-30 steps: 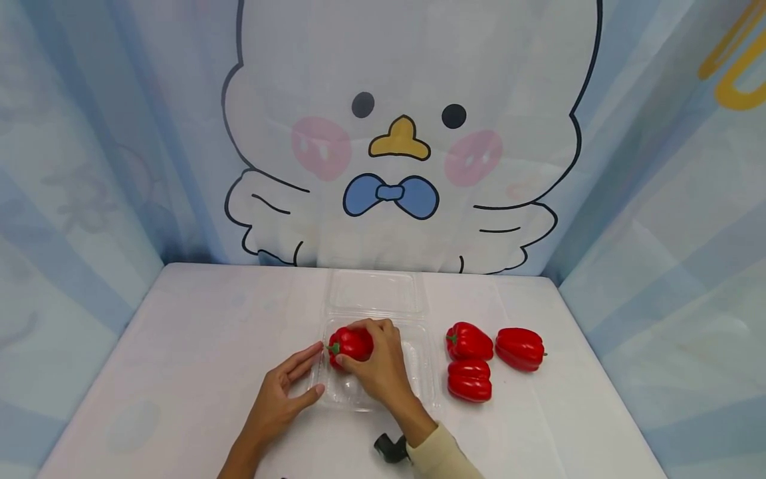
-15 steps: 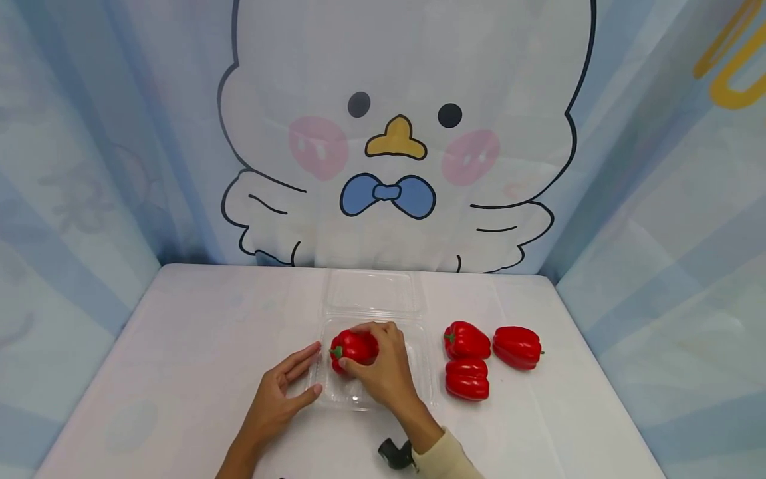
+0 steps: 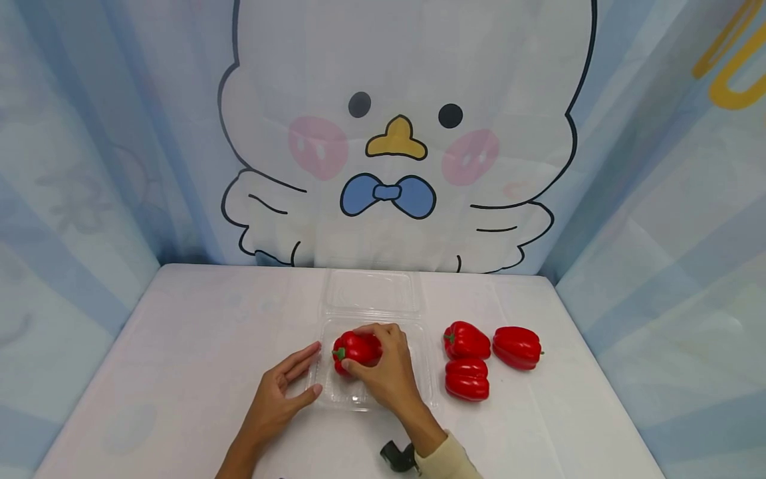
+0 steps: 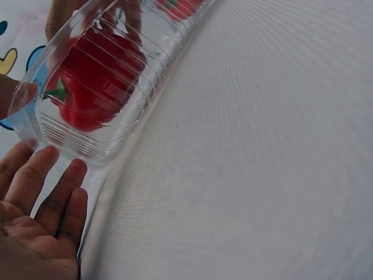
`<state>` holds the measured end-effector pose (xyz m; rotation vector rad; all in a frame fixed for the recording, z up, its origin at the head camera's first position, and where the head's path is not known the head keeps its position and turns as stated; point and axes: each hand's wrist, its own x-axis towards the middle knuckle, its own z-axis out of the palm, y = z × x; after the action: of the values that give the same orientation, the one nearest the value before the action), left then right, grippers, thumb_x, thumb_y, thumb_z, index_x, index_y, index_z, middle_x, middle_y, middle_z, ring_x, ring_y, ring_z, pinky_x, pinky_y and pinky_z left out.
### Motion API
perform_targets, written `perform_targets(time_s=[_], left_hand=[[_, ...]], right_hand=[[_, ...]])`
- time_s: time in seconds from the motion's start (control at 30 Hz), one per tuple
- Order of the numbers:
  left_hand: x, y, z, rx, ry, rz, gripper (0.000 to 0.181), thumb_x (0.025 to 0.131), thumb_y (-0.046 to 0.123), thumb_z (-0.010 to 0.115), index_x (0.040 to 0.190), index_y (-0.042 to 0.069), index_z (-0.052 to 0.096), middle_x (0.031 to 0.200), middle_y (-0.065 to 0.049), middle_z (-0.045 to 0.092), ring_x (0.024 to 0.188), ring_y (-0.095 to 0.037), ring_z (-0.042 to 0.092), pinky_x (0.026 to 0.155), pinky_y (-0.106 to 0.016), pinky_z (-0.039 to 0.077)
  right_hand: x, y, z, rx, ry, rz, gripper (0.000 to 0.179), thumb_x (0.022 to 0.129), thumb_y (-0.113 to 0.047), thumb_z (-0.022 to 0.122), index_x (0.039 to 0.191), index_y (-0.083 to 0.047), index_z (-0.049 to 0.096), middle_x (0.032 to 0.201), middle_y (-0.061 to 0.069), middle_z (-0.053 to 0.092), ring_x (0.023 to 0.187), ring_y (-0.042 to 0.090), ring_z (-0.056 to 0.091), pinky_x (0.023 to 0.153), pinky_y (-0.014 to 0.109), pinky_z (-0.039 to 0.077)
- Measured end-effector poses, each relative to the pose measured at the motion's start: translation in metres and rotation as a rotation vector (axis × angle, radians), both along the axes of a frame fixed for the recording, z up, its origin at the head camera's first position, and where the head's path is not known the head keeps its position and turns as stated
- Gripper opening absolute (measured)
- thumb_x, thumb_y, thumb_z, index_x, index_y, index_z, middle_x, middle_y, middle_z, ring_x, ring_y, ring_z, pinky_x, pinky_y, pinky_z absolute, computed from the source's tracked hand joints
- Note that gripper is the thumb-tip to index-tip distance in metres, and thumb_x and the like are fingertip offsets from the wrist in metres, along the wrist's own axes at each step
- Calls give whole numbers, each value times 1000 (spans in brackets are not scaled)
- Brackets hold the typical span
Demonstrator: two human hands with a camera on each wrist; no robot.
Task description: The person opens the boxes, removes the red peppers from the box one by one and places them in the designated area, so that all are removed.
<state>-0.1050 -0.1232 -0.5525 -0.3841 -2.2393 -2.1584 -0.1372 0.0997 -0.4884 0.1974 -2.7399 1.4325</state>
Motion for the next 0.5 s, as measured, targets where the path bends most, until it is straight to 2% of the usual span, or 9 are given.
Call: perform_targets(time_s=[0.3, 0.5], left_hand=[[0, 1, 2, -13, -27, 10, 68, 93, 3, 79, 156, 4, 52, 159, -18, 54, 140, 5, 54, 112, -7, 41], [0, 1, 0, 1, -12, 3, 67, 93, 2, 78, 155, 6, 53, 159, -18, 54, 140, 5, 54, 111, -7, 41]], right_hand=[[1, 4, 0, -7, 0, -15, 51, 82, -28, 93, 128, -30, 70, 133, 2, 59, 131, 24, 52, 101, 50, 61], [2, 8, 2, -15, -5, -23, 51, 82, -27, 93, 127, -31, 70, 132, 2, 59, 130, 25, 52, 101, 50, 61]])
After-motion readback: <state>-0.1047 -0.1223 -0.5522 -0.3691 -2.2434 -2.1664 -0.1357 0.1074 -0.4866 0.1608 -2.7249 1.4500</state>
